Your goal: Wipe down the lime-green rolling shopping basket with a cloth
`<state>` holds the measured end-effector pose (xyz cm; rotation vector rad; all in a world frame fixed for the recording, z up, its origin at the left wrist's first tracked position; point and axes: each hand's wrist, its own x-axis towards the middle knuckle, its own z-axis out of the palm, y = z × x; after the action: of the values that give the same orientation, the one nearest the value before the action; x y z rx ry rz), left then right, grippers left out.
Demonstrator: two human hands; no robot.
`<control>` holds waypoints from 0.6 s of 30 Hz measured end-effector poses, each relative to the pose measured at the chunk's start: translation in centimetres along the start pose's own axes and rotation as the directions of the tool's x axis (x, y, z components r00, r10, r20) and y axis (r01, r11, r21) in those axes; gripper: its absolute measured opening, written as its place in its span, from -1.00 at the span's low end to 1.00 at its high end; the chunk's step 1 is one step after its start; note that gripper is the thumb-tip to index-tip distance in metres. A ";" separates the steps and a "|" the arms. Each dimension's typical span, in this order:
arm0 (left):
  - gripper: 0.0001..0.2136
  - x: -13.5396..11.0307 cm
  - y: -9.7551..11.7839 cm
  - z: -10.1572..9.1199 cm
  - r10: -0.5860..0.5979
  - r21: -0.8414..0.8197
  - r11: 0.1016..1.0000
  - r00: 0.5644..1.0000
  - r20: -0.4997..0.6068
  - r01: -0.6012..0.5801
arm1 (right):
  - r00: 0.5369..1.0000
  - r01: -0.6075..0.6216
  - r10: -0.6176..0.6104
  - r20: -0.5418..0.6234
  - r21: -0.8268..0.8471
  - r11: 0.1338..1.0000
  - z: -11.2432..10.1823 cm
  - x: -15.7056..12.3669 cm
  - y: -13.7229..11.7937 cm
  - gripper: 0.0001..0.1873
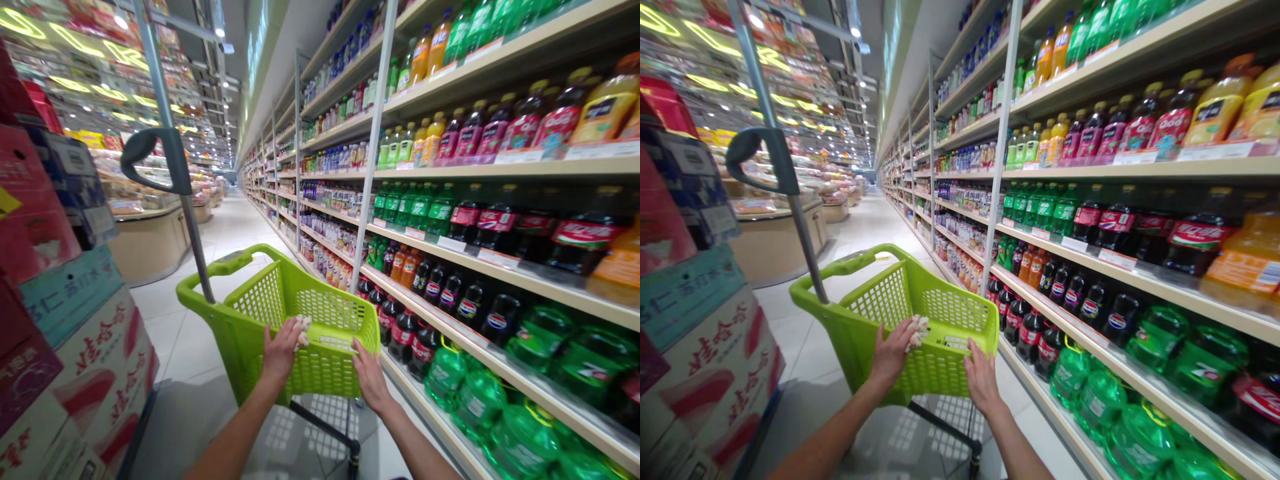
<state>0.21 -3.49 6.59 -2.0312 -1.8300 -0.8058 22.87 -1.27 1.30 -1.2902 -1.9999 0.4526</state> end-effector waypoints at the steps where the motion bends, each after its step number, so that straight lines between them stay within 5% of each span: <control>1: -0.65 -0.2 0.1 0.0 0.010 0.001 1.000 1.000 0.013 -0.010 | 1.000 -0.014 0.013 0.001 0.022 1.000 0.1 0.0 -0.1 -0.48; 7: -0.73 -2.0 7.0 4.6 0.331 -0.069 0.942 0.943 0.045 -0.327 | 1.000 -0.020 0.020 -0.003 0.057 0.998 0.2 0.3 -0.5 -0.47; 9: -0.74 -1.9 7.6 5.0 0.416 -0.097 0.907 0.907 0.062 -0.409 | 1.000 -0.027 0.027 0.009 0.047 0.999 0.1 0.3 -0.4 -0.46; 11: -0.73 -1.5 6.2 4.1 0.407 -0.107 0.911 0.910 0.078 -0.398 | 0.999 -0.036 0.035 0.026 0.041 0.999 -0.1 0.3 -0.3 -0.46; 15: -0.66 -0.6 1.2 0.7 0.142 -0.032 0.990 0.986 0.091 -0.140 | 0.999 -0.037 0.036 0.026 0.035 0.999 0.0 0.2 -0.4 -0.47; 18: -0.64 -0.8 0.6 0.1 0.050 -0.010 0.999 0.996 0.079 -0.050 | 1.000 -0.027 0.027 -0.011 0.038 0.999 0.4 0.1 -0.4 -0.48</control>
<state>0.79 -4.19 6.10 -2.1339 -1.8122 -0.7291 22.33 -1.33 1.33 -1.2951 -1.9578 0.4928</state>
